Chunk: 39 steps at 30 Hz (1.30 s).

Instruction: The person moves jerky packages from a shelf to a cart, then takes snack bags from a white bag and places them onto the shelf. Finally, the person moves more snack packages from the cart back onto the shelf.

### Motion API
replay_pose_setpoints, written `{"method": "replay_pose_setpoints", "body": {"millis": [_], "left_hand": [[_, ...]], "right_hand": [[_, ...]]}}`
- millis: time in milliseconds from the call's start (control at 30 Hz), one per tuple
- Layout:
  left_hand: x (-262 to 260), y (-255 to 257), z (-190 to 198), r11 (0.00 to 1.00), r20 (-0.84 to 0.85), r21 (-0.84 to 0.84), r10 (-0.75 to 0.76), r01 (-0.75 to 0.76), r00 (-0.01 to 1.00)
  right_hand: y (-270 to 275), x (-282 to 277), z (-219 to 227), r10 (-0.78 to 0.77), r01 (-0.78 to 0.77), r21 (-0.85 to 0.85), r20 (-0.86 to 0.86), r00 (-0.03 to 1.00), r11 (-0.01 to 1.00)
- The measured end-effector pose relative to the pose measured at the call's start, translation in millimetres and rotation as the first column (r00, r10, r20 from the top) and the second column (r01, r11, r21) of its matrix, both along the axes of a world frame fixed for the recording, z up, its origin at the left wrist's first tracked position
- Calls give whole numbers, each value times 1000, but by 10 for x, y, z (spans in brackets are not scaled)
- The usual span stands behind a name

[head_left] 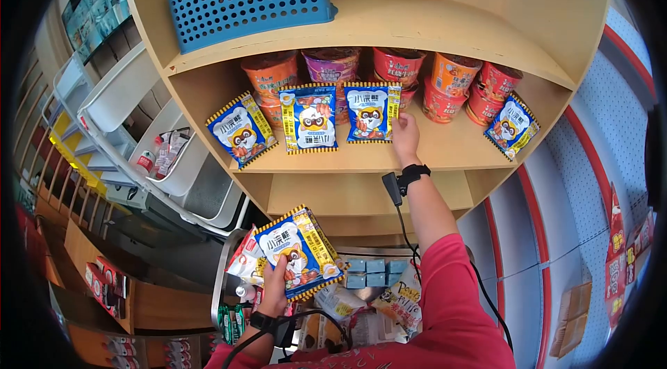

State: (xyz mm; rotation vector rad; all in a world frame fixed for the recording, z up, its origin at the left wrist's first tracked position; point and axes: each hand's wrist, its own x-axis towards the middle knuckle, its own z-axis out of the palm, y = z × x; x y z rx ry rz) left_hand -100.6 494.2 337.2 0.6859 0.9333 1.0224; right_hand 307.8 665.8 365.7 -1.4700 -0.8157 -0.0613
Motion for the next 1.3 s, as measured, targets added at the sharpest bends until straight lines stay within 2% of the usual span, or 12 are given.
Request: {"method": "replay_pose_setpoints", "body": {"millis": [67,167,300,400,433,500,567,667,700,867,1033,1300], "left_hand": [[14,-11,2,1000,5,-9,-8,8,1000],[-35,17,-115,998,6,-54,-40,41,999],[48,10,22,1000,-3,-1,-30,30,1000],[83,54,92,999,-42,45,-27,29,999],[108,97,116,997,-61,71,-26,30,998],[162,221,129,991,-91,127,-33,45,995],[309,344,232,978,-30,206,-39,44,999],[560,433,478,954,0,293,-65,62,998],[648,445,531,940,32,338,-56,42,998],[795,469,524,947,46,321,-50,33,998],[737,364,401,963,55,267,-53,37,997],[585,280,155,973,-37,229,-30,37,999]], "right_hand": [[-89,-151,161,-278,260,102,277,920,960],[-241,-350,288,6,24,-71,389,921,997],[-318,-482,379,74,-53,-137,155,985,989],[-418,-427,425,301,-283,-294,15,954,913],[-475,-458,443,507,-496,-409,-89,857,766],[-762,-721,629,766,-796,-524,-363,531,303],[-961,-968,581,861,-890,-457,-452,233,1],[-1166,-1155,553,856,-982,-167,-517,13,-86],[-1135,-1128,501,826,-995,-76,-564,-14,-69],[-1339,-697,721,844,-959,33,-485,230,281],[-1362,136,697,724,-697,293,-508,467,654],[-1224,1169,290,593,-507,313,-493,636,803]]}}
